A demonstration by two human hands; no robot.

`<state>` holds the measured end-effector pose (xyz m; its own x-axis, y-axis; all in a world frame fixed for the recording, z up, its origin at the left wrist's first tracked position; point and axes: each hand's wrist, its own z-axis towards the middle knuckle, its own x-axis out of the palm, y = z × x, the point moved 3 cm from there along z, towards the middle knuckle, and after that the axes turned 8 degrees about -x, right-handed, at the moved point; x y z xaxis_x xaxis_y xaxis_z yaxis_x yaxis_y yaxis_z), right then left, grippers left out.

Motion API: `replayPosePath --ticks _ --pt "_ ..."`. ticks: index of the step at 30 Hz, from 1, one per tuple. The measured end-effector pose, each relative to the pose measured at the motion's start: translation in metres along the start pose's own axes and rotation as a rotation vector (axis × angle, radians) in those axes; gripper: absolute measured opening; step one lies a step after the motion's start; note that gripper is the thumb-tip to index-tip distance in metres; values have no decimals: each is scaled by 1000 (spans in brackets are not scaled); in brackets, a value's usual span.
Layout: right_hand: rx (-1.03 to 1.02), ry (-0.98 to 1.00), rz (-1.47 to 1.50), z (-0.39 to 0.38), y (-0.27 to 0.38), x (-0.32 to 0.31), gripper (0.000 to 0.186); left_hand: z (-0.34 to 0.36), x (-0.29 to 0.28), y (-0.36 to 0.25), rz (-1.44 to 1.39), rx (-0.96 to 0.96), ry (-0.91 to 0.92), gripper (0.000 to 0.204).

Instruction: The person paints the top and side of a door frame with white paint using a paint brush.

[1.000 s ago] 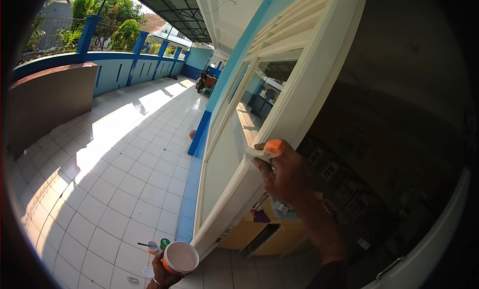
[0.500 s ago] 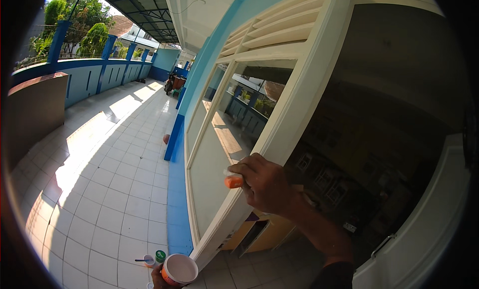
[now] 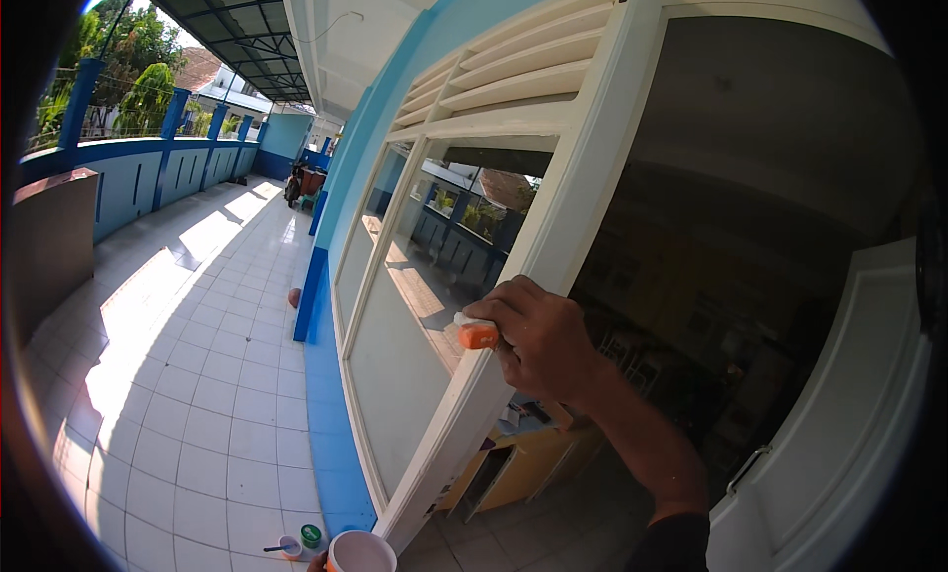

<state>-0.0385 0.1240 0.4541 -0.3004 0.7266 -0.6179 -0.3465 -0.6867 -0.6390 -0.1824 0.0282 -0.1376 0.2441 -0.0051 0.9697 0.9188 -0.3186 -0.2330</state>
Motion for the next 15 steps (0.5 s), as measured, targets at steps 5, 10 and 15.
replayPosePath --ticks 5,10,15 --pt "198 -320 -212 50 -84 -80 25 9 8 2 -181 -103 20 77" --pt "24 -417 -599 62 -109 -119 35 33 -2 14 -257 -96 10 79" --pt "-101 -38 -241 -1 -27 -30 58 16 15 15 257 6 -3 79"
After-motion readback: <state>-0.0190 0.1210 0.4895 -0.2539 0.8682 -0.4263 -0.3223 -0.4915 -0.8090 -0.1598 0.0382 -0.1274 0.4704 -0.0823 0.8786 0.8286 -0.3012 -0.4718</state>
